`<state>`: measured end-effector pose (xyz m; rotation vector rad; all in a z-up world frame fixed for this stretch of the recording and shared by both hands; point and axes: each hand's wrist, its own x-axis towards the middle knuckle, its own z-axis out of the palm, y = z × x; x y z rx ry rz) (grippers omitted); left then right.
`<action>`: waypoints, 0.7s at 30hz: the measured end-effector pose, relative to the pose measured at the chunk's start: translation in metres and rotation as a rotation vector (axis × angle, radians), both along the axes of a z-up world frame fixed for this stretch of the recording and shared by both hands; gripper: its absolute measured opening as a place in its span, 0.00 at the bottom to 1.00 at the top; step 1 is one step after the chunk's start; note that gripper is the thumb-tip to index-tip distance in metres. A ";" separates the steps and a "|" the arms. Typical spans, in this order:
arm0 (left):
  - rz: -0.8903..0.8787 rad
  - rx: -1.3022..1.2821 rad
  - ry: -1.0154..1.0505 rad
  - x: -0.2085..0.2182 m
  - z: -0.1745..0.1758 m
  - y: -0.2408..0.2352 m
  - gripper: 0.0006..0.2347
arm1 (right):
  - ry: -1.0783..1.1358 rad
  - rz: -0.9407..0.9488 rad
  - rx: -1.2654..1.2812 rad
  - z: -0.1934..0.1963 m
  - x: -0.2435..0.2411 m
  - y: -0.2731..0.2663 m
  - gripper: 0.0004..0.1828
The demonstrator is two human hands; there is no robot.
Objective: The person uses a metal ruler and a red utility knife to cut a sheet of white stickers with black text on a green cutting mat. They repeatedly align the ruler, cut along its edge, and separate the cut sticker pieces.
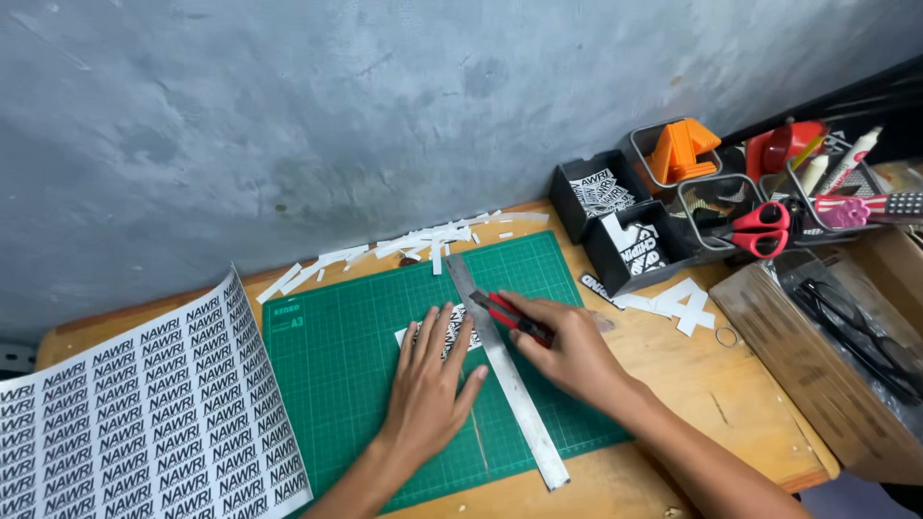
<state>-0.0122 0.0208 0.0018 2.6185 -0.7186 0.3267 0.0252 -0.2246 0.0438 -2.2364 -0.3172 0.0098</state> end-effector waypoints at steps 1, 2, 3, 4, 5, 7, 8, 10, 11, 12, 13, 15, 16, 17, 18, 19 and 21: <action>-0.002 -0.005 0.004 0.001 0.001 0.000 0.29 | 0.004 -0.002 -0.005 -0.001 -0.001 -0.002 0.34; -0.010 -0.018 0.009 0.002 0.001 0.001 0.29 | -0.007 0.004 0.002 -0.002 -0.001 -0.003 0.33; -0.011 -0.031 0.018 0.000 0.001 0.002 0.29 | -0.013 0.017 0.009 -0.004 -0.003 -0.004 0.33; -0.006 -0.037 0.027 0.002 0.002 0.001 0.29 | -0.004 0.022 0.004 -0.003 -0.003 -0.005 0.33; -0.002 -0.041 0.008 0.001 0.002 0.001 0.28 | -0.033 0.028 -0.017 -0.004 -0.004 -0.006 0.32; 0.011 -0.046 0.008 0.001 0.005 0.001 0.28 | -0.044 0.043 -0.039 -0.005 -0.005 -0.007 0.32; 0.009 -0.043 -0.032 0.001 0.008 0.002 0.27 | -0.064 0.047 -0.073 -0.004 -0.005 -0.009 0.32; 0.017 -0.045 -0.050 0.002 0.010 0.003 0.26 | -0.062 0.063 -0.111 -0.002 -0.005 -0.011 0.32; 0.018 -0.026 -0.070 0.002 0.011 0.003 0.26 | -0.060 0.054 -0.128 0.000 -0.005 -0.011 0.32; 0.018 -0.007 -0.089 0.002 0.011 0.003 0.26 | -0.057 0.045 -0.145 0.002 -0.005 -0.012 0.31; 0.024 -0.008 -0.073 0.001 0.011 0.004 0.26 | -0.042 0.053 -0.146 0.000 -0.004 -0.013 0.31; 0.016 0.068 -0.069 0.003 0.011 0.004 0.29 | -0.053 0.037 -0.172 -0.002 -0.004 -0.015 0.31; 0.018 0.067 -0.059 0.001 0.009 0.004 0.29 | -0.044 0.041 -0.173 -0.002 -0.005 -0.015 0.31; 0.012 0.163 -0.066 0.001 0.007 0.005 0.28 | -0.056 0.037 -0.173 -0.001 -0.005 -0.014 0.31; 0.006 0.259 -0.074 0.001 0.006 0.005 0.29 | -0.068 0.034 -0.172 0.000 -0.005 -0.014 0.30; 0.007 0.259 -0.071 0.003 0.002 0.005 0.29 | -0.066 0.036 -0.173 0.001 -0.005 -0.012 0.30; -0.031 0.127 -0.163 0.004 -0.003 0.005 0.27 | -0.024 -0.054 -0.202 0.004 -0.006 -0.009 0.27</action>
